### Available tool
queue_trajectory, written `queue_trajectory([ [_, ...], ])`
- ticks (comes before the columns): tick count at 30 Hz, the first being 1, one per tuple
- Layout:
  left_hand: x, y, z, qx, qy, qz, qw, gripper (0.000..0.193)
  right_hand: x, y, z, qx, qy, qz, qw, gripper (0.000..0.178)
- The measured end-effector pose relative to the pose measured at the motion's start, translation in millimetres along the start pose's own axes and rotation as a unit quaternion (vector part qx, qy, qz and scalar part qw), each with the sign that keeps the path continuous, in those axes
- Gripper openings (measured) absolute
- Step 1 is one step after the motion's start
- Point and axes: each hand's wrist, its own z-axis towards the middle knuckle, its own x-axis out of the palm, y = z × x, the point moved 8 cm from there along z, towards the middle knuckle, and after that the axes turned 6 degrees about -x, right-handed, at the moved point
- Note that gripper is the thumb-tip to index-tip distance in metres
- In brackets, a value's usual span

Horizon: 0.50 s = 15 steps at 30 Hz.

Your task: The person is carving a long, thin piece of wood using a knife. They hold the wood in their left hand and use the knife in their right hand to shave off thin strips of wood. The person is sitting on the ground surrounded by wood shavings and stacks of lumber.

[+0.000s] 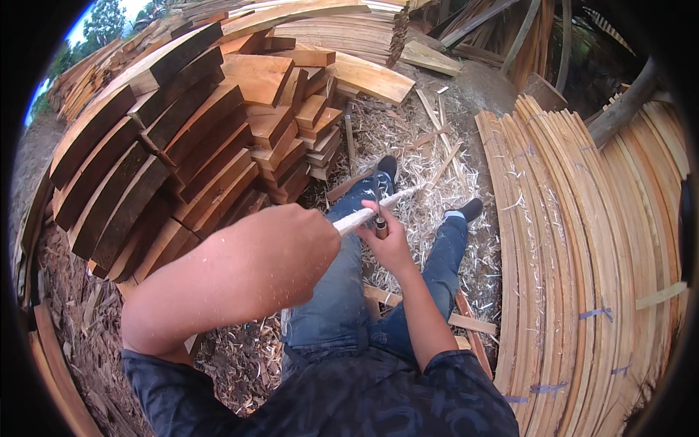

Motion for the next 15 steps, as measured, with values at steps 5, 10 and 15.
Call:
queue_trajectory([
  [5, -10, 13, 12, -0.041, -0.04, -0.089, 0.994, 0.036, -40, -11, 12, -0.027, -0.054, 0.104, 0.993, 0.029],
  [10, -39, 10, 4, 0.035, -0.332, -0.114, 0.936, 0.027, -54, 9, 30, -0.044, -0.047, 0.023, 0.998, 0.031],
  [15, -28, 46, 8, -0.071, -0.469, -0.184, 0.861, 0.022, -75, -3, -33, 0.033, -0.202, 0.035, 0.978, 0.029],
])
